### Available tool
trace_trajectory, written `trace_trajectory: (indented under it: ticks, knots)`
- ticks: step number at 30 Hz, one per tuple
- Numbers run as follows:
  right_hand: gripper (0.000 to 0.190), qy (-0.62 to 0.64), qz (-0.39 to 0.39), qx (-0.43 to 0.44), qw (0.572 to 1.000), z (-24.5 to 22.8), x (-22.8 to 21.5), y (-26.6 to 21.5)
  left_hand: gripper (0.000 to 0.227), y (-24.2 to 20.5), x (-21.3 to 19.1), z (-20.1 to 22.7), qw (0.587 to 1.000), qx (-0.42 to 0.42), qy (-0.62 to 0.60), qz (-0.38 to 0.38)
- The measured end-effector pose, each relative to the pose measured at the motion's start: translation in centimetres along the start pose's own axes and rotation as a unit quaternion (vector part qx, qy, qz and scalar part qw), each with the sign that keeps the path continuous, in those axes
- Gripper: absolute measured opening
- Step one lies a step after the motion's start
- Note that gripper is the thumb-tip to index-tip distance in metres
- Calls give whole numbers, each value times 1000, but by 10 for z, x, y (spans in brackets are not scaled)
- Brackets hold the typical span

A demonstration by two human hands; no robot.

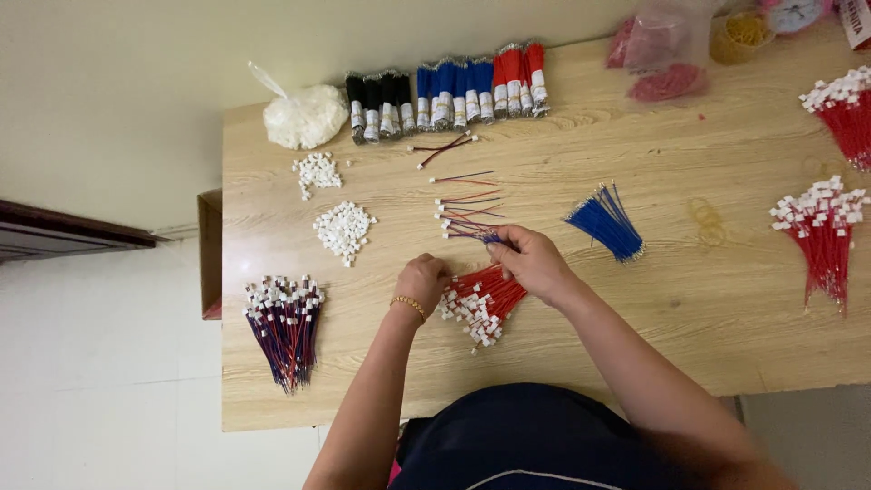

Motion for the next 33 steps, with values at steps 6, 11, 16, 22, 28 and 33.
trace_trajectory:
  ticks: [6,11,16,22,28,33]
  knots:
    - [18,-89,-3,-11,996,-13,-1,3,8,-4,0,3,991,107,17,84]
    - [17,-55,12,-1,998,-15,3,1,9,-12,-20,3,986,119,2,113]
    - [15,-65,21,8,998,-36,6,-7,11,-27,-77,20,973,55,-172,143]
    - [15,-100,-18,-12,995,-58,17,-15,17,-32,-118,43,891,41,-434,126]
    - [21,-238,-30,-5,971,-77,19,-21,14,-30,-121,57,827,28,-549,119]
    - [22,-246,-38,-61,967,-56,14,-5,10,-29,-118,57,819,17,-564,106]
Point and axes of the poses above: each hand's wrist, its own y-axis towards the middle knuckle, its own x-axis out of the palm, z = x × y, the point moved 2 cm from there along y, towards the middle knuckle, and after that the axes turned 9 degrees about y, right-handed, at the moved point
